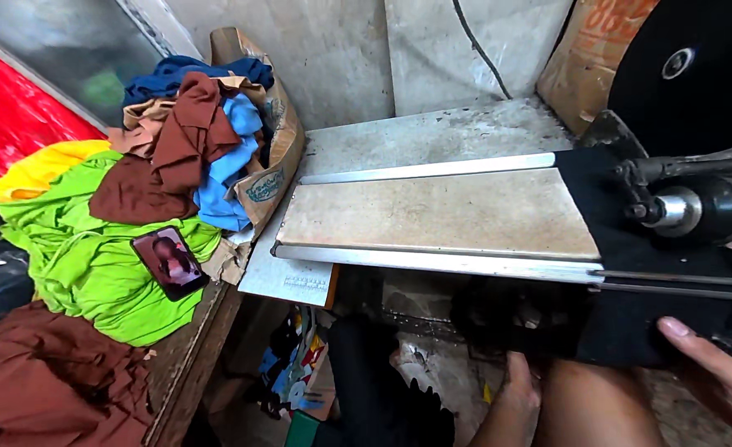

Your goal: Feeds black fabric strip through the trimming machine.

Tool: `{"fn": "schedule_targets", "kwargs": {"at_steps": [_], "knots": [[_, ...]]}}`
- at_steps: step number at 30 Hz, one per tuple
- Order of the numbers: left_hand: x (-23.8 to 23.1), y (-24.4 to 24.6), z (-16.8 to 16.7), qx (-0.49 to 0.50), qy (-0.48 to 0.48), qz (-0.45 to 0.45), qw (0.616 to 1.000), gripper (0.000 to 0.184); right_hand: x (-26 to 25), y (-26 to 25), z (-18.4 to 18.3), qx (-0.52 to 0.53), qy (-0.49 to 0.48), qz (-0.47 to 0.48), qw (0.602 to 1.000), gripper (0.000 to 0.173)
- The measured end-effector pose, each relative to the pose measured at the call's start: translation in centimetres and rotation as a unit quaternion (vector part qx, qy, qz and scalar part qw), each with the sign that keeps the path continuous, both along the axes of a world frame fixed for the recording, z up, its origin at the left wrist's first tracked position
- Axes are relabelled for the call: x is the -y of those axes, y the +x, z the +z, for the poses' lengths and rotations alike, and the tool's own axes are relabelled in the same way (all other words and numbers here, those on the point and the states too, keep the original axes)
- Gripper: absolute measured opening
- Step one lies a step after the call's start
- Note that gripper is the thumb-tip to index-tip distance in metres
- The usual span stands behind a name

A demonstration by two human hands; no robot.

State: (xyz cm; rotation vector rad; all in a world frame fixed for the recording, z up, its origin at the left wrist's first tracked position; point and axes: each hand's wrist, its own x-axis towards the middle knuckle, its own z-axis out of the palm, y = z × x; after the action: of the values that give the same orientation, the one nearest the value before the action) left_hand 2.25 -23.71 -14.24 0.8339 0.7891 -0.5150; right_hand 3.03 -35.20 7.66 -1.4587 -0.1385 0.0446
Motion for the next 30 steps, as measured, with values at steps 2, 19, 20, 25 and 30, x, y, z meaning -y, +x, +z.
{"fn": "schedule_targets", "kwargs": {"at_steps": [2,19,20,25,30], "knots": [[0.0,-0.6,0.3,-0.016,0.022,-0.001,1.000,0.057,0.0,-0.1,0.0,-0.003,-0.002,0.001,1.000,0.023],[-2.0,1.1,-0.6,0.012,-0.123,-0.005,0.992,0.055,0.0,-0.2,0.3,-0.013,0.011,-0.001,1.000,0.019],[-2.0,0.9,-0.6,0.009,-0.115,-0.018,0.993,0.051,0.0,-0.2,0.2,-0.013,0.010,0.000,1.000,0.019],[-1.0,0.2,-1.1,-0.005,-0.099,0.011,0.995,0.043,0.0,-0.2,0.3,-0.012,0.012,0.004,1.000,0.020],[-1.8,0.7,-0.2,0.006,-0.123,-0.008,0.992,0.052,0.0,-0.1,0.5,-0.004,0.015,0.004,1.000,0.021]]}}
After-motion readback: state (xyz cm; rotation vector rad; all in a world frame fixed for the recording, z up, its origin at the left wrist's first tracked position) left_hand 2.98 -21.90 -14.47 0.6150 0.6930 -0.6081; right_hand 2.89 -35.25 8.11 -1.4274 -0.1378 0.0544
